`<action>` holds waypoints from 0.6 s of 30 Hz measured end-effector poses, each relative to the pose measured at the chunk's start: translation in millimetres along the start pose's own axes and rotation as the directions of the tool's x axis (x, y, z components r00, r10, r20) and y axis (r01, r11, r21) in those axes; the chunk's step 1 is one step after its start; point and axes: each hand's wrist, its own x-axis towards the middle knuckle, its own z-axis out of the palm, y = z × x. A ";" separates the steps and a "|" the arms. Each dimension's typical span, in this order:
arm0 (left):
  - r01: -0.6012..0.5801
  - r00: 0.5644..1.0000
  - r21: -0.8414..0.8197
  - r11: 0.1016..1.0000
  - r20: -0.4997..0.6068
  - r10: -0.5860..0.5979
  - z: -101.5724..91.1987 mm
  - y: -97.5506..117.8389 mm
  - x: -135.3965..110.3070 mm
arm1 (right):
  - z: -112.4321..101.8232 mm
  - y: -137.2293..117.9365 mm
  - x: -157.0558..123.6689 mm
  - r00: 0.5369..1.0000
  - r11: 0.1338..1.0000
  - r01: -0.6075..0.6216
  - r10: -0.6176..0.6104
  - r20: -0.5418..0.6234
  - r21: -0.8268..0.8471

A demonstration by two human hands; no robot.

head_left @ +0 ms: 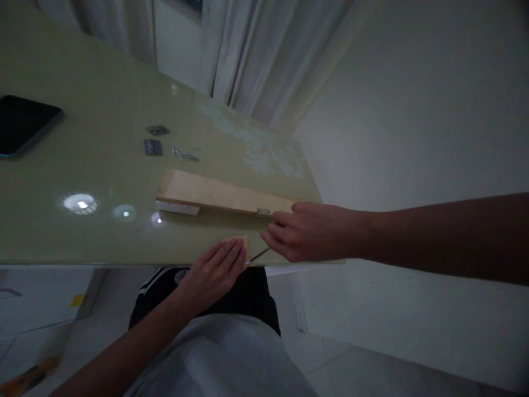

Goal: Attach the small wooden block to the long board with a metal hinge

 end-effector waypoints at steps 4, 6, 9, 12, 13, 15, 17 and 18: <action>-0.050 0.999 0.064 0.997 -0.008 0.051 -1.6 -0.9 -0.2 | -1.3 1.3 2.1 0.969 0.972 0.200 -0.215 -0.124 -0.126; -0.083 0.996 0.101 0.991 -0.009 0.084 -2.4 -1.6 -0.2 | -2.1 2.1 5.4 0.953 0.956 0.270 -0.282 -0.113 -0.112; -0.137 0.991 0.145 0.980 0.013 0.136 -3.2 -2.3 0.1 | -2.8 3.4 8.8 0.983 0.983 0.181 -0.181 0.003 0.032; -0.174 0.985 0.167 0.971 0.035 0.170 -3.4 -2.3 0.6 | -3.4 3.1 11.0 0.993 0.989 0.003 -0.020 0.116 0.146; -0.181 0.983 0.176 0.968 0.037 0.177 -3.5 -2.3 0.7 | -3.9 2.6 12.2 0.987 0.977 -0.082 0.053 0.149 0.198; -0.193 0.981 0.197 0.961 0.045 0.188 -3.8 -2.4 1.1 | -5.4 1.7 15.6 0.945 0.896 -0.294 0.222 0.239 0.332; -0.200 0.980 0.212 0.956 0.042 0.196 -4.5 -2.9 1.6 | -7.6 1.5 19.3 0.870 0.765 -0.480 0.352 0.345 0.430; -0.205 0.979 0.212 0.955 0.044 0.201 -4.9 -3.2 1.9 | -8.7 1.7 20.7 0.847 0.728 -0.521 0.377 0.374 0.445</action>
